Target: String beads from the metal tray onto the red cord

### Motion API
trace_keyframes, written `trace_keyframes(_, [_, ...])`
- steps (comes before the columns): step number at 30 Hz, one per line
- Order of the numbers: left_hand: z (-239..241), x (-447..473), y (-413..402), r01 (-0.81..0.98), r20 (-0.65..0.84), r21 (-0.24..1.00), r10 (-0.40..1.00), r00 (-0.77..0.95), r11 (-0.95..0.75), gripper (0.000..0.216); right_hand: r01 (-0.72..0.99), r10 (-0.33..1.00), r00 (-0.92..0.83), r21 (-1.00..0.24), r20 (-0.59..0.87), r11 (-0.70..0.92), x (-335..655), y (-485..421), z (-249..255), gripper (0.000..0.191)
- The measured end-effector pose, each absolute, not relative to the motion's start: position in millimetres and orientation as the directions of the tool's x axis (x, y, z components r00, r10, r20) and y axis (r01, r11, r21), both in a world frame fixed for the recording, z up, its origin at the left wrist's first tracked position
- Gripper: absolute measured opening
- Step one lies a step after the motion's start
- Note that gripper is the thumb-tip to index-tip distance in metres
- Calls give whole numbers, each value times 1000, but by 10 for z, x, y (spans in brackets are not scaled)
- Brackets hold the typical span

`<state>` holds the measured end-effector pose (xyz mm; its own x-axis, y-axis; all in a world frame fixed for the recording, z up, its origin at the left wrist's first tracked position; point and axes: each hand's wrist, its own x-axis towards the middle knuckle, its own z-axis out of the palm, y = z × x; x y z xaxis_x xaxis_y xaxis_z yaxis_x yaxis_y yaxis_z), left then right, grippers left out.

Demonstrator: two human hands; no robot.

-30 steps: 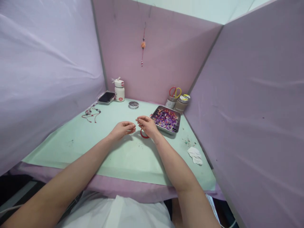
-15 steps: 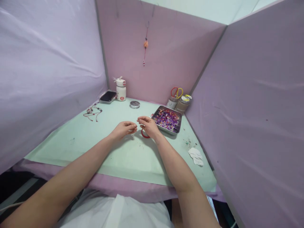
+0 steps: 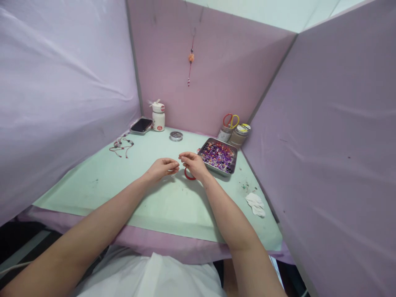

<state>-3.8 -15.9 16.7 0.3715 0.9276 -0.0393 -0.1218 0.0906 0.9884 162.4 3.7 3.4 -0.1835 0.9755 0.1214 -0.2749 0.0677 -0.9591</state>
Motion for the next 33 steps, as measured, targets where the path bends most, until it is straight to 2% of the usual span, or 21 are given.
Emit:
trace_keyframes(13, [128, -30, -132, -90, -8, 995, 937, 350, 42, 30, -140, 958, -228, -980, 172, 143, 1678, 1, 83, 35])
trace_keyframes(22, [131, -37, -74, -217, 72, 976, 983, 171, -34, 38, -100, 966, -181, -980, 186, 170, 1644, 3, 67, 25])
trace_keyframes(33, [124, -22, -86, -201, 71, 979, 981, 183, -34, 36, -82, 968, -94, -971, 233, 225, 1476, -58, 73, 23])
